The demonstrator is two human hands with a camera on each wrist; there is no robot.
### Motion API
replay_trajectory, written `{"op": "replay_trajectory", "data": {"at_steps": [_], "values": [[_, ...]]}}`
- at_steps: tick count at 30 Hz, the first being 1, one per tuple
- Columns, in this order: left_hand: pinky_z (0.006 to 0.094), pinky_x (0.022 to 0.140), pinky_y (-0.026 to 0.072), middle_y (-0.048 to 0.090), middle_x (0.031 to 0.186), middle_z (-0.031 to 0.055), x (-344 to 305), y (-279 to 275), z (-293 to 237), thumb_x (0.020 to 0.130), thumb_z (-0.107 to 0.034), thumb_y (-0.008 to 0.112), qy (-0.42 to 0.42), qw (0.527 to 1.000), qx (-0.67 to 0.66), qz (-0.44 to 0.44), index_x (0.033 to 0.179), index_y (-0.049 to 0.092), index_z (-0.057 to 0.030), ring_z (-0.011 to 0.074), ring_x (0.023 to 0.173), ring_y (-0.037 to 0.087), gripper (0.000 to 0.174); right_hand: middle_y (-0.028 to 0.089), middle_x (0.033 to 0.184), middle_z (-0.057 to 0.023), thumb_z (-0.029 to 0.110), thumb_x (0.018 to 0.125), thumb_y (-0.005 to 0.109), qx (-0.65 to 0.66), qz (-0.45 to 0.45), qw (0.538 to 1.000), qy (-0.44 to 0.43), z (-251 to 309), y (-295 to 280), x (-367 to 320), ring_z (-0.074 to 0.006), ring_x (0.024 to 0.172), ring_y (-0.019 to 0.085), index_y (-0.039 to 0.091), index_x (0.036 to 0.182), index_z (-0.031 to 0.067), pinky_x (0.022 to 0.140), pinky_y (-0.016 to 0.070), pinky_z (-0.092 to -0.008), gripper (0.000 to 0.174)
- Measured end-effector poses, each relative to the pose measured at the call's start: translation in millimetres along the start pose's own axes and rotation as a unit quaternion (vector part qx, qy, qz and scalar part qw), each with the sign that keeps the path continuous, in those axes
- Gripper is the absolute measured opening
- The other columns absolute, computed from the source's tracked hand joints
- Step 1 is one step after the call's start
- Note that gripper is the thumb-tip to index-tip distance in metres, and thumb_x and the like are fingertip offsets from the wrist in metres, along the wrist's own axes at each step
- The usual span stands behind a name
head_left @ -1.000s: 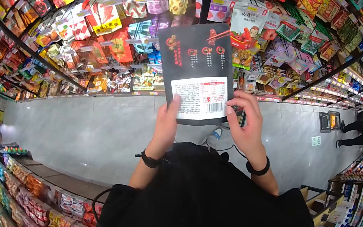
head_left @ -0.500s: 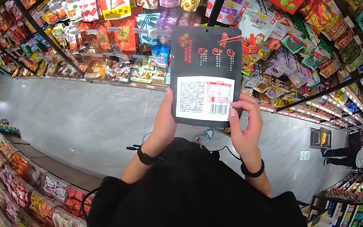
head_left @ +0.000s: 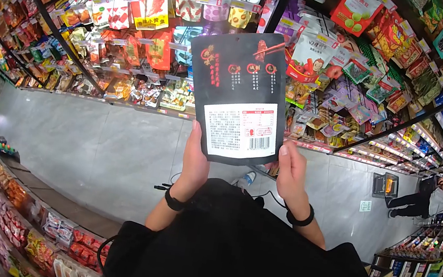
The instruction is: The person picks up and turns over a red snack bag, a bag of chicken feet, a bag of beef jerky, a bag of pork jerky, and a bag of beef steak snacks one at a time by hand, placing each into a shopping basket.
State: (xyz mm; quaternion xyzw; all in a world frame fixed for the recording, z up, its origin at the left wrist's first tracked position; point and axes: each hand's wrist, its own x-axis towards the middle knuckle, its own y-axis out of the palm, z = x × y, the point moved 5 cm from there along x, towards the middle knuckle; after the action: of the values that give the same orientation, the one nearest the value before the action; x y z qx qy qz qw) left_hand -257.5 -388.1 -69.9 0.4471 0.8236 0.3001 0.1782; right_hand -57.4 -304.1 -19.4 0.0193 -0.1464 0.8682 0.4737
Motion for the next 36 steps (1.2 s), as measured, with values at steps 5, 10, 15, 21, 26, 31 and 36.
{"op": "replay_trajectory", "data": {"at_steps": [5,10,15,21,26,31,36], "values": [[0.0339,0.109,0.0424,0.06,0.139,0.0104,-2.5,-3.9,-2.5,0.113,-0.04,0.029,0.021,1.0,0.008,-0.011,0.142,0.049,0.0015,0.0194,0.127,0.058,0.054,0.059,0.066,-0.0071,0.023,0.109,0.043,-0.017,0.003,0.999,-0.05,9.5,5.8,2.8,-0.0143,0.059,0.06,0.052,0.083,0.0004,0.057,0.0468,-0.0294,0.036],[0.034,0.107,0.045,0.061,0.137,0.0109,-3.0,-8.1,-3.8,0.112,-0.04,0.033,0.017,1.0,-0.003,-0.009,0.142,0.049,0.001,0.019,0.124,0.06,0.054,0.06,0.065,-0.007,0.021,0.108,0.045,0.001,0.012,0.996,-0.093,9.3,8.4,2.4,-0.014,0.058,0.06,0.053,0.082,0.0004,0.055,0.0459,-0.0296,0.034],[0.0307,0.106,0.0417,0.06,0.137,0.0143,16.9,-8.9,8.0,0.112,-0.037,0.036,-0.008,0.977,0.21,0.039,0.143,0.048,0.0045,0.0171,0.123,0.058,0.053,0.054,0.061,-0.0083,0.012,0.101,0.057,-0.045,-0.026,0.992,-0.118,17.7,15.2,-0.5,-0.0171,0.051,0.055,0.053,0.075,0.0019,0.05,0.0423,-0.0329,0.028],[0.0457,0.12,0.0302,0.043,0.155,0.0195,10.0,33.3,32.0,0.109,-0.055,0.019,-0.183,0.968,-0.018,0.168,0.158,0.029,-0.0007,0.0314,0.147,0.037,0.074,0.053,0.056,-0.0079,0.012,0.092,0.066,-0.151,0.057,0.951,-0.262,50.3,40.9,4.1,-0.025,0.046,0.055,0.055,0.072,0.0048,0.046,0.0435,-0.0318,0.024],[0.0544,0.12,0.0319,0.026,0.164,0.0198,-8.3,60.2,48.7,0.107,-0.055,0.029,-0.254,0.872,-0.27,0.32,0.163,0.015,-0.0066,0.0383,0.151,0.029,0.075,0.057,0.061,-0.006,0.022,0.09,0.069,-0.308,0.102,0.887,-0.329,60.8,98.7,-2.9,-0.0265,0.052,0.06,0.057,0.073,0.0097,0.049,0.0474,-0.04,0.024],[0.0507,0.124,0.0266,0.019,0.168,0.0163,11.4,37.3,57.3,0.109,-0.042,0.037,-0.242,0.874,-0.291,0.305,0.164,0.01,-0.0077,0.0324,0.154,0.025,0.07,0.058,0.068,-0.0041,0.024,0.088,0.072,-0.255,0.136,0.888,-0.357,72.5,120.1,4.1,-0.0231,0.063,0.06,0.06,0.074,0.0105,0.058,0.0482,-0.0369,0.024],[0.0493,0.125,0.0277,0.027,0.165,0.0154,5.2,7.6,2.2,0.11,-0.035,0.036,-0.126,0.919,-0.248,0.281,0.162,0.018,-0.0053,0.0308,0.151,0.031,0.062,0.066,0.094,-0.0103,0.009,0.082,0.077,-0.144,0.084,0.915,-0.367,68.5,119.0,4.2,-0.0287,0.087,0.063,0.066,0.089,0.0064,0.08,0.0491,-0.0392,0.014]]}}
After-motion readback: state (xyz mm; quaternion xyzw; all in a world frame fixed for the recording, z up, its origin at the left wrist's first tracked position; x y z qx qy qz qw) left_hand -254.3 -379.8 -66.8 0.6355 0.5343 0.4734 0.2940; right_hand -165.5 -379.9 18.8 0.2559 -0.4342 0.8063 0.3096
